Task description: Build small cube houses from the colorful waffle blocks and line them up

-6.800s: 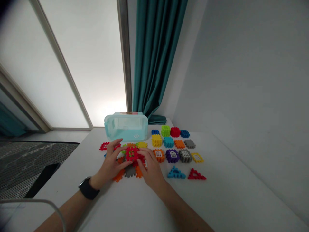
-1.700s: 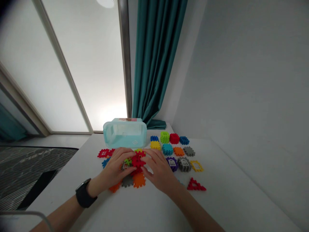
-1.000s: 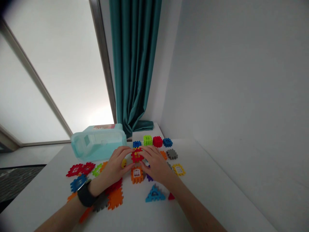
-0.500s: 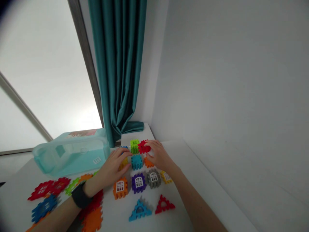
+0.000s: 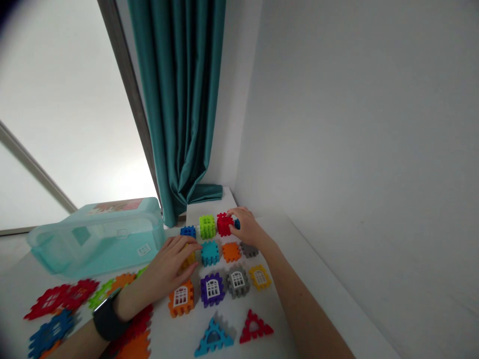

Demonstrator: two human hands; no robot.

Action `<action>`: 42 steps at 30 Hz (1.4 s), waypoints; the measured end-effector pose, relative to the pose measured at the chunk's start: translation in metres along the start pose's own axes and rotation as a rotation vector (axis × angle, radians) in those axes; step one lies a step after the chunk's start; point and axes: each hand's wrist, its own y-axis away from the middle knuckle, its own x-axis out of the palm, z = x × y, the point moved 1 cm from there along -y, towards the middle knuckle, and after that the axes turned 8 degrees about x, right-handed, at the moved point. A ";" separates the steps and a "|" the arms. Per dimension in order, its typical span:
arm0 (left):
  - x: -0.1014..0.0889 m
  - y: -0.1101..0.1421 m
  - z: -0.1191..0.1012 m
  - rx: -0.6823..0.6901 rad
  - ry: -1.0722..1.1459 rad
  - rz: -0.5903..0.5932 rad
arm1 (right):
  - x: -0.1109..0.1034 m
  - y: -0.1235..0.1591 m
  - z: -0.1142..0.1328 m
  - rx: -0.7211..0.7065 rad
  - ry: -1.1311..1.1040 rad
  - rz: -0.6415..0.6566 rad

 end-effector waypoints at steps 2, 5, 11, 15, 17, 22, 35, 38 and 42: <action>-0.002 0.001 0.000 -0.007 -0.009 0.011 | 0.003 -0.002 -0.001 -0.001 -0.006 0.010; -0.004 0.002 0.002 -0.007 -0.020 0.009 | 0.005 -0.003 -0.004 -0.004 -0.014 0.026; -0.003 0.004 0.002 -0.008 -0.034 0.058 | 0.007 -0.001 -0.012 0.010 -0.024 0.043; -0.003 0.005 0.001 -0.002 -0.034 0.075 | 0.008 -0.002 -0.015 0.015 -0.031 0.051; -0.003 0.005 0.001 0.000 -0.030 0.084 | 0.008 -0.002 -0.016 0.013 -0.034 0.055; -0.003 0.005 0.000 -0.004 -0.027 0.091 | 0.008 -0.003 -0.015 0.008 -0.034 0.072; -0.004 0.004 -0.003 0.008 -0.023 0.081 | 0.011 -0.003 -0.016 0.002 -0.029 0.090; -0.004 0.004 -0.004 0.005 -0.024 0.098 | 0.011 -0.003 -0.015 0.002 -0.030 0.095; -0.005 0.003 -0.005 0.005 -0.023 0.110 | 0.012 -0.003 -0.014 0.007 -0.031 0.098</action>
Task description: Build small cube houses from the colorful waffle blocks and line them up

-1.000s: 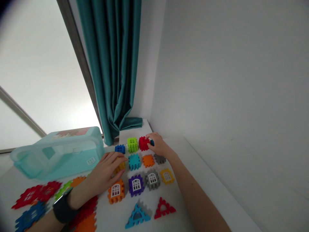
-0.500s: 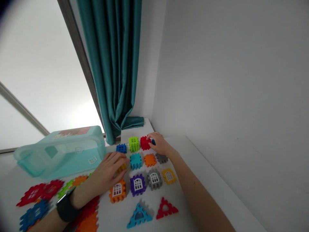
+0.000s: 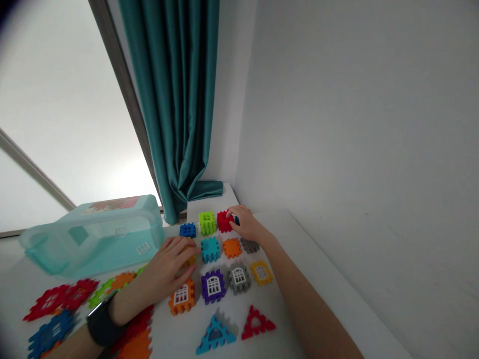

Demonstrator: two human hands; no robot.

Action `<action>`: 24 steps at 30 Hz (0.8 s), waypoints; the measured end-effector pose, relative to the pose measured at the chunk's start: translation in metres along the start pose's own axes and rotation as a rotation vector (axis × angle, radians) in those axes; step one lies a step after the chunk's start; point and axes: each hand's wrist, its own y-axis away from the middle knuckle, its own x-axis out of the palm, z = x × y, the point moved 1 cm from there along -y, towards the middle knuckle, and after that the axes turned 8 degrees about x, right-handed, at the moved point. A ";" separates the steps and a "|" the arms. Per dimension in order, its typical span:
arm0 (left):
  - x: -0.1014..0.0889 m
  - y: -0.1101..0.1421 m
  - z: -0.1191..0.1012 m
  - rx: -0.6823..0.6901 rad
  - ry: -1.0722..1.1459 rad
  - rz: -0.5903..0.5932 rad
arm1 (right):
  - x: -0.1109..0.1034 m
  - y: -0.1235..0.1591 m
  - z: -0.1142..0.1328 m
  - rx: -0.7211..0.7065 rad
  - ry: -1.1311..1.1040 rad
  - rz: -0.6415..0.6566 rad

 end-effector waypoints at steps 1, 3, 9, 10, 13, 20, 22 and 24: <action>0.000 0.000 0.000 0.000 -0.001 -0.001 | 0.000 0.000 0.000 0.003 0.000 -0.001; 0.000 0.000 0.000 0.000 0.000 -0.002 | 0.001 0.001 0.000 0.011 0.002 -0.007; 0.000 0.001 0.001 -0.002 0.001 0.010 | 0.003 0.003 0.000 0.033 0.017 -0.026; 0.001 0.001 0.002 -0.003 0.002 0.012 | 0.002 0.004 0.000 0.037 0.020 -0.030; 0.001 0.001 0.002 -0.002 0.003 0.011 | 0.001 0.004 0.001 0.050 0.029 -0.041; -0.003 0.002 0.002 -0.005 -0.011 -0.016 | -0.003 0.005 0.022 0.024 0.043 -0.034; -0.006 0.002 0.003 -0.001 -0.013 -0.029 | -0.005 0.005 0.033 0.002 0.050 -0.031; -0.010 0.003 0.004 0.000 -0.014 -0.044 | -0.008 0.006 0.044 -0.022 0.055 -0.032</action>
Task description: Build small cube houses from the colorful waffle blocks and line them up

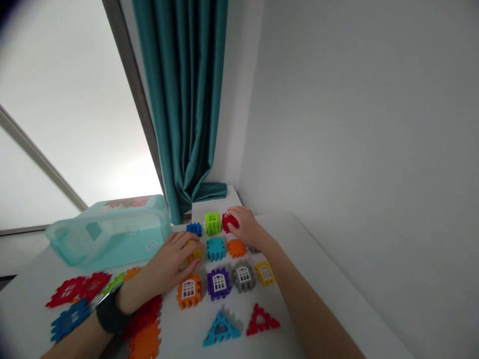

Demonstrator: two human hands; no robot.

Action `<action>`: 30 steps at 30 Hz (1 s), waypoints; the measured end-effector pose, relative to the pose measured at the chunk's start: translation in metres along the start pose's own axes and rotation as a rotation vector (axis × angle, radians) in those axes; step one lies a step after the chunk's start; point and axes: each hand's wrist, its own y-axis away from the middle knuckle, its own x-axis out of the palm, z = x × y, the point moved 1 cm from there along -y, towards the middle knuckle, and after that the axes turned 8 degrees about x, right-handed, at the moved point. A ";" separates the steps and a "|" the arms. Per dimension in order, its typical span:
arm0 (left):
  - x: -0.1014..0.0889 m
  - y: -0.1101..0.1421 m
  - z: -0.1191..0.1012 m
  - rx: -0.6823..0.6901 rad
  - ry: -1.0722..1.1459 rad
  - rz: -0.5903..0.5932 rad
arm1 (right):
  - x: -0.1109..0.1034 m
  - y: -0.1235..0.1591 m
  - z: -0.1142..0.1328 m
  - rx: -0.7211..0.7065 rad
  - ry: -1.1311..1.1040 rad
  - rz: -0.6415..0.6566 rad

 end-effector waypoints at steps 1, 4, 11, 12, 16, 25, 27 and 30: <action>-0.001 0.000 0.001 0.001 0.000 -0.011 | -0.002 0.001 0.006 -0.012 -0.002 -0.003; -0.004 0.002 0.002 0.005 0.016 -0.053 | -0.006 0.006 0.026 -0.050 -0.029 -0.015; -0.012 0.018 0.005 -0.018 0.042 -0.079 | -0.006 0.021 0.084 -0.157 -0.052 -0.008; -0.015 0.024 0.005 -0.024 0.033 -0.078 | -0.005 0.022 0.093 -0.173 -0.055 0.000; -0.031 0.049 0.010 -0.066 -0.013 -0.064 | 0.003 0.024 0.123 -0.218 -0.073 0.033; -0.067 0.114 0.023 -0.198 -0.083 -0.044 | 0.039 0.017 0.181 -0.275 -0.113 0.174; -0.072 0.132 0.028 -0.234 -0.096 -0.054 | 0.047 0.015 0.194 -0.294 -0.114 0.190; -0.079 0.161 0.037 -0.294 -0.112 -0.057 | 0.059 0.012 0.213 -0.319 -0.127 0.217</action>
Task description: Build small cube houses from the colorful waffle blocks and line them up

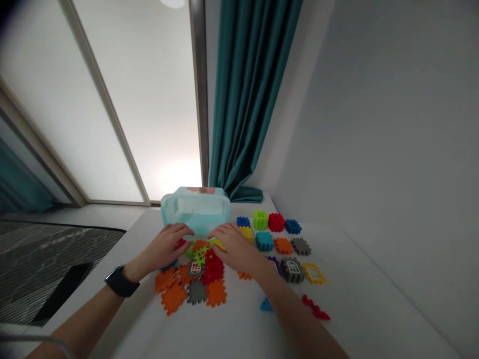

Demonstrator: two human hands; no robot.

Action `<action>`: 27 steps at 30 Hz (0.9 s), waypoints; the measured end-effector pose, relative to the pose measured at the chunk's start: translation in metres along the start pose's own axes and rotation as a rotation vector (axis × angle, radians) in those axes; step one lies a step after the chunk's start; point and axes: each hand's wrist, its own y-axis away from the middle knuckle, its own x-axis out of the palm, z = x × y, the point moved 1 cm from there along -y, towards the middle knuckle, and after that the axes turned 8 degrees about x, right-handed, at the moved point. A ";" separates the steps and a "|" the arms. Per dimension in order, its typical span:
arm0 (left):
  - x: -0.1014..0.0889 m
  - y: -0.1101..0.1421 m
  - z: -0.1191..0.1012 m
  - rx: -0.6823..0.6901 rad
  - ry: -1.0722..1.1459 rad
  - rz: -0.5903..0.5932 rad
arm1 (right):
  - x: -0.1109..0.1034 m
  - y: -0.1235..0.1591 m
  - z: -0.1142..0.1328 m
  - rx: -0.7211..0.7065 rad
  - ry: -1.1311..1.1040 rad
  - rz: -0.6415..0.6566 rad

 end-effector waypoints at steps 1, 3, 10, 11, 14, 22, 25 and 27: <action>-0.002 0.008 0.006 -0.023 -0.004 0.000 | 0.004 -0.003 0.005 -0.006 -0.007 0.011; -0.006 0.025 0.018 -0.072 -0.006 0.005 | 0.013 -0.009 0.012 -0.013 -0.013 0.033; 0.001 0.070 0.043 -0.181 0.135 -0.068 | 0.034 -0.017 0.028 -0.052 -0.017 0.142; 0.004 0.073 0.043 -0.185 0.154 -0.086 | 0.035 -0.017 0.028 -0.053 -0.019 0.145; 0.013 0.075 0.040 -0.196 0.153 -0.100 | 0.037 -0.014 0.030 -0.034 -0.015 0.152; 0.030 0.070 0.025 -0.325 0.011 -0.079 | 0.035 -0.006 0.035 -0.014 -0.054 0.157; 0.034 0.066 0.023 -0.417 -0.020 -0.081 | 0.036 -0.006 0.035 -0.014 -0.075 0.170; 0.035 0.063 0.022 -0.467 -0.031 -0.092 | 0.036 -0.006 0.035 -0.015 -0.082 0.181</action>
